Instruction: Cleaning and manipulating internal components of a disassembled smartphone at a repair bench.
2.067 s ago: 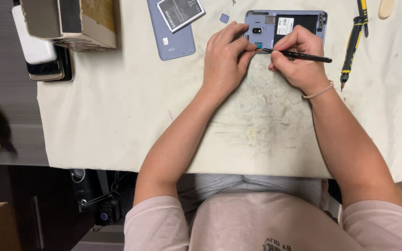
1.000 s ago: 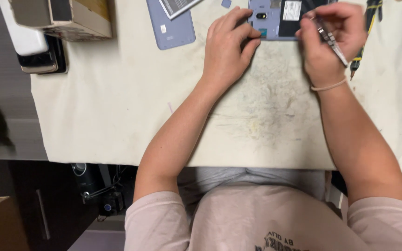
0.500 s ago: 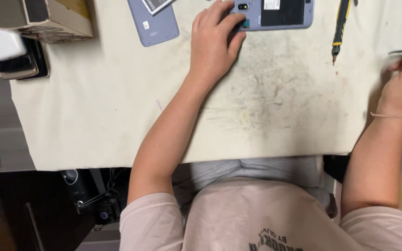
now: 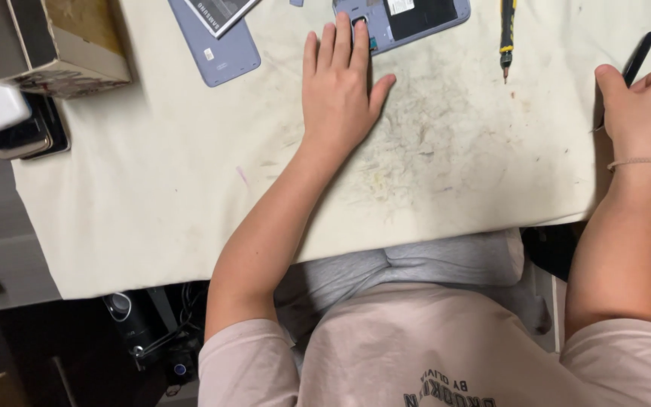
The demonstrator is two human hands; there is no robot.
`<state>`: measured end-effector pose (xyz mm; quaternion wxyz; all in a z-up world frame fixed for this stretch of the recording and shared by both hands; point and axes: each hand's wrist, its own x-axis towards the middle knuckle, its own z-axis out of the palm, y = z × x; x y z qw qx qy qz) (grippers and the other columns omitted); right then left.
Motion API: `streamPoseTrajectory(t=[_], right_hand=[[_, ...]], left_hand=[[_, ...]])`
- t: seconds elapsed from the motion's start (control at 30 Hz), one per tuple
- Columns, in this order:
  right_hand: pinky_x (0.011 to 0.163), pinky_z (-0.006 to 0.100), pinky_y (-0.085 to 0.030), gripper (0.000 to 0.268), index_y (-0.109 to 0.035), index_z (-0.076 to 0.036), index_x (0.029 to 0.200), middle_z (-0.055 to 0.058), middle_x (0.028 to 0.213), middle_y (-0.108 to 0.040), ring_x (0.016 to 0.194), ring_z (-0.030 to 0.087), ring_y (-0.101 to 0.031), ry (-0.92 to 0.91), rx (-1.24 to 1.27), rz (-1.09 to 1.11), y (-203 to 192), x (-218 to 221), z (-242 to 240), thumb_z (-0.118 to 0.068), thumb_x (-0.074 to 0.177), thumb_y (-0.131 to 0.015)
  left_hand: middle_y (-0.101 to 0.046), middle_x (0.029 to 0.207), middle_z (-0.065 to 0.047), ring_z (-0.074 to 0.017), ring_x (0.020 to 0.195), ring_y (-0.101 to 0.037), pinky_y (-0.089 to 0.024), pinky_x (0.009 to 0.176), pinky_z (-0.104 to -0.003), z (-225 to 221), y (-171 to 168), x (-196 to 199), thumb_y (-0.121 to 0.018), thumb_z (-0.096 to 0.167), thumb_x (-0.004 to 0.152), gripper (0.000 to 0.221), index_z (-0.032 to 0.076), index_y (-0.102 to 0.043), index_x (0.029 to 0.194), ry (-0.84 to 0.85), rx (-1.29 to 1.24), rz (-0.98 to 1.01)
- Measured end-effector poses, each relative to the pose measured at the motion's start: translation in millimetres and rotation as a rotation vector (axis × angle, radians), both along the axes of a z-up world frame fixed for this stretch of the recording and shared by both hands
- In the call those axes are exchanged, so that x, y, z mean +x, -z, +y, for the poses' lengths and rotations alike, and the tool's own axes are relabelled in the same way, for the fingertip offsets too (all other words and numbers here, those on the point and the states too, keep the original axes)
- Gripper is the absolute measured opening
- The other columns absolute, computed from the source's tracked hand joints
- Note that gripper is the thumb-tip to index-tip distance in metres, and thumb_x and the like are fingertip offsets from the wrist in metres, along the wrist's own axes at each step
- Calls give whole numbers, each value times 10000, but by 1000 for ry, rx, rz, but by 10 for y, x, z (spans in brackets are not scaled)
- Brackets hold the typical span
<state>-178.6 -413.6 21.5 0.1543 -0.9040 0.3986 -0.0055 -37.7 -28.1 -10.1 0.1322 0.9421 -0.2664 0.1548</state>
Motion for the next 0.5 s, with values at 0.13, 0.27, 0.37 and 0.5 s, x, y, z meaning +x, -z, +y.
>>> streamPoseTrajectory(t=[0.13,0.27,0.37,0.5], right_hand=[[543,481,-413,702,-520,-117,773,42,629,-497,559,266,-496,-92,-180,34,242,43,-432,-555,1191,-875],[588,507,-526,387,-777,-271,908,72,861,-724,714,378,-719,-237,-645,-96,112,233,-505,-623,1054,-842],[684,496,-511,157,-787,-163,992,85,922,-722,781,348,-701,-421,-502,-349,-3,580,-469,-310,1036,-820],[687,437,-508,84,-757,-107,987,64,858,-743,784,284,-705,-534,-340,-538,-49,710,-351,-144,1056,-788]], left_hand=[[-361,1606,-237,-407,1480,-443,-337,1256,-533,-11,32,-162,-761,697,995,944,20,-416,1556,2,48,35],[-323,1605,-305,-473,1475,-411,-273,1236,-593,18,-105,-154,-665,607,1027,813,34,-440,1558,112,-27,74],[-342,1569,-357,-518,1424,-430,-280,1200,-625,26,-139,-146,-657,558,1031,730,47,-514,1533,138,-43,59],[-410,1556,-341,-534,1453,-344,-152,1194,-662,88,-21,-111,-686,588,982,706,113,-602,1498,145,-139,115]])
